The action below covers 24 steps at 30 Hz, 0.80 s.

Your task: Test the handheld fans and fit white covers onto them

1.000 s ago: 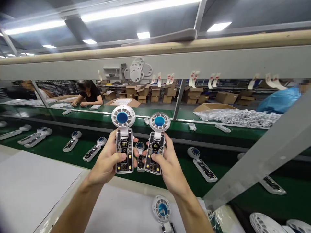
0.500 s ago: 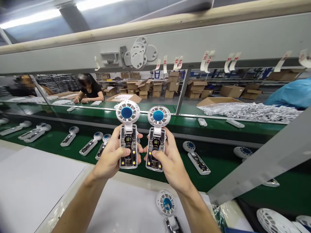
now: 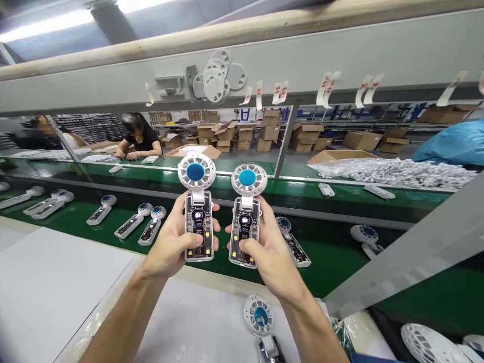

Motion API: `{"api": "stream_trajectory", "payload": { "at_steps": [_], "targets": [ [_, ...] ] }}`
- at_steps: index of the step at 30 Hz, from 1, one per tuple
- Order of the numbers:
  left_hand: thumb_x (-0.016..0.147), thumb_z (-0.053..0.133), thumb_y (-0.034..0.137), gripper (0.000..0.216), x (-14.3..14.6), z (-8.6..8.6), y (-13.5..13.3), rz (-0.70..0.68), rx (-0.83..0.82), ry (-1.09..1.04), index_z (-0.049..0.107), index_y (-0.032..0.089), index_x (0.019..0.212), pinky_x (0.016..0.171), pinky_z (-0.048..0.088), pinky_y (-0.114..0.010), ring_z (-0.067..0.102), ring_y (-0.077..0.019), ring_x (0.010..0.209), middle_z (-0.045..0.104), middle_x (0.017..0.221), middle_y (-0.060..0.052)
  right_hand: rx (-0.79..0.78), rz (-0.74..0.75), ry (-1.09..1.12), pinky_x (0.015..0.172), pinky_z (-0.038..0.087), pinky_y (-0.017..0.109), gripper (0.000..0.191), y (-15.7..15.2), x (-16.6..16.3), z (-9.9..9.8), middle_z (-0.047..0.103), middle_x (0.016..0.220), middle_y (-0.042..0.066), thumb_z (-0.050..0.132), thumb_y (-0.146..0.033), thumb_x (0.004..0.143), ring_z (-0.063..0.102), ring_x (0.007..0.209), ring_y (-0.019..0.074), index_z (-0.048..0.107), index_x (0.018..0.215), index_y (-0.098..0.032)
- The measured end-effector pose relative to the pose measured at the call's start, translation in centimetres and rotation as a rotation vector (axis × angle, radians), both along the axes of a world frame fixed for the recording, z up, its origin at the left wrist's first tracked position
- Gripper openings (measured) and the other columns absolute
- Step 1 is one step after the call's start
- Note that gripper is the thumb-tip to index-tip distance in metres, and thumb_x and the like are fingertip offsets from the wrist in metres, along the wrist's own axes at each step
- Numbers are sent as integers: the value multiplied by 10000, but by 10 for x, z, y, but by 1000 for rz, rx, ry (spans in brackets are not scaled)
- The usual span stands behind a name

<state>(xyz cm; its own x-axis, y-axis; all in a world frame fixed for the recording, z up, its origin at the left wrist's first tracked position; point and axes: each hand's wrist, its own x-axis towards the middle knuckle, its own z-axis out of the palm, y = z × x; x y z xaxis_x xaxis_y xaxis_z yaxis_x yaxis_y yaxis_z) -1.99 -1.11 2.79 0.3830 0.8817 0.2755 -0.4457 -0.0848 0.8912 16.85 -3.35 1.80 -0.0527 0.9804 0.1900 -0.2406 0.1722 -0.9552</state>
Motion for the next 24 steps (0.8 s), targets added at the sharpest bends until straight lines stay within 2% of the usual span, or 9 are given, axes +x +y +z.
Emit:
{"api": "stream_trajectory", "payload": {
  "at_steps": [2,6,10,16,21,24],
  "targets": [
    [733,706,97,779,0,1,0,-14,-18,5,306,279,1375,607,591,-309,724,-184,716,628,1267,-107,-9,-18,15,736,607,313,772,-2,-1,3,603,1275,64,643,-187,798,669,982,196,318,1482,-338],
    [784,678,131,667,3,-1,0,-32,-47,2,332,251,1341,545,569,-291,719,-188,668,651,1210,-112,-37,-19,38,611,576,266,677,0,0,3,617,1257,80,624,-227,840,681,806,158,357,1456,-315],
    [778,672,134,645,4,-3,2,-43,-60,-37,344,241,1323,540,562,-288,719,-192,663,662,1193,-116,-2,-27,60,572,563,241,685,4,1,-2,615,1271,86,652,-215,807,690,883,183,386,1433,-297],
    [768,674,125,625,5,-3,3,-24,-60,-65,361,246,1296,551,573,-298,735,-207,703,651,1217,-110,-9,-23,46,587,585,266,681,6,4,-4,610,1265,88,663,-220,787,692,842,174,395,1410,-285],
    [748,696,128,678,8,-4,3,28,-36,-50,331,260,1305,540,584,-299,726,-184,682,625,1252,-101,1,7,27,552,572,237,657,10,6,-9,623,1234,71,644,-207,809,686,808,156,392,1409,-304],
    [749,702,143,680,9,-4,4,19,-18,-62,326,257,1304,540,588,-307,718,-178,660,630,1207,-83,19,5,29,579,591,236,661,12,5,-10,613,1253,71,649,-205,819,687,918,185,388,1417,-308]
  ]
}}
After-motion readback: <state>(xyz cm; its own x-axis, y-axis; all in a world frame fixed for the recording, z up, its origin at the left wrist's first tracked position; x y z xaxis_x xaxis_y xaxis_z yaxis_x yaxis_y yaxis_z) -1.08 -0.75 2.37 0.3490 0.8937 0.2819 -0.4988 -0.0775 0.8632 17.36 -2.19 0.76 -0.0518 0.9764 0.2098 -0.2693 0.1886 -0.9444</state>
